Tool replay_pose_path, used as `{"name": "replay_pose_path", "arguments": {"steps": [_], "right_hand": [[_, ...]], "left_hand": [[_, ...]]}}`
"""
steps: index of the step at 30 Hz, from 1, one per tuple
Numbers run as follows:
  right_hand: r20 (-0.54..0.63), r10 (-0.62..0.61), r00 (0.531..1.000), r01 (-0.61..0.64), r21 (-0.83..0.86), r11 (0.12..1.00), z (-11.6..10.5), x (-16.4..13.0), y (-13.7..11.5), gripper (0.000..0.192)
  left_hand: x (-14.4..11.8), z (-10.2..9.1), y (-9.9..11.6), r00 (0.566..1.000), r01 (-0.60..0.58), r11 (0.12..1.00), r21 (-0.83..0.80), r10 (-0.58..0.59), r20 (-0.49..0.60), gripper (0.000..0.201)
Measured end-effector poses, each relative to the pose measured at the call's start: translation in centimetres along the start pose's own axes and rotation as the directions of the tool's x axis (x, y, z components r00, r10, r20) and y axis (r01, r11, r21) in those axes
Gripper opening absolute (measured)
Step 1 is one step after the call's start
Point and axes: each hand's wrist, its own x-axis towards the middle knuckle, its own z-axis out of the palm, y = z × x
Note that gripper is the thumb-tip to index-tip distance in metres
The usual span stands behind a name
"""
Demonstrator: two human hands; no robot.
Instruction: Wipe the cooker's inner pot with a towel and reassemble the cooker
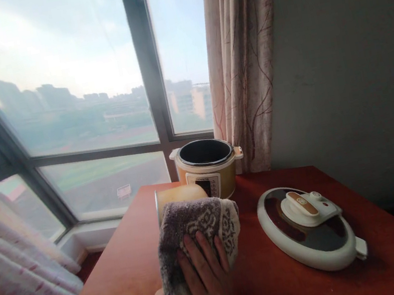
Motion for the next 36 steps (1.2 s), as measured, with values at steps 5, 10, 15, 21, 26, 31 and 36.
{"name": "replay_pose_path", "arguments": {"steps": [5,10,15,21,26,31,36], "right_hand": [[-0.068,-0.131,0.989,0.123,-0.115,0.986,2.1,-5.2,0.6,0.032],[-0.034,-0.118,0.992,0.117,-0.043,0.992,2.1,-3.5,1.1,0.051],[0.225,-0.142,0.964,0.117,0.121,0.986,-0.1,1.9,3.0,0.074],[0.416,-0.061,0.907,-0.069,0.291,0.954,-2.2,10.6,3.9,0.080],[0.568,0.003,0.823,-0.195,0.277,0.941,-1.4,17.0,4.0,0.050],[0.706,-0.019,0.707,-0.222,0.247,0.943,0.6,20.1,4.9,0.030],[0.730,-0.007,0.683,-0.225,0.219,0.949,1.5,20.5,5.3,0.031]], "left_hand": [[1.6,0.3,0.7,0.989,0.122,0.991,-0.060,-0.116,0.089,0.071],[2.5,0.0,0.9,0.988,0.143,0.989,-0.044,-0.139,0.073,0.073],[2.6,-0.3,1.7,0.993,0.079,0.997,-0.004,-0.079,0.091,0.069],[2.5,-0.1,3.7,0.995,-0.007,0.992,0.122,-0.005,0.097,0.068],[2.6,-1.3,2.8,0.999,0.002,0.987,0.163,-0.010,0.045,0.067],[2.3,-2.3,-0.1,0.994,-0.108,0.977,0.182,0.102,0.040,0.061],[0.9,-2.5,-3.7,0.939,-0.313,0.920,0.238,0.337,-0.066,0.053]]}}
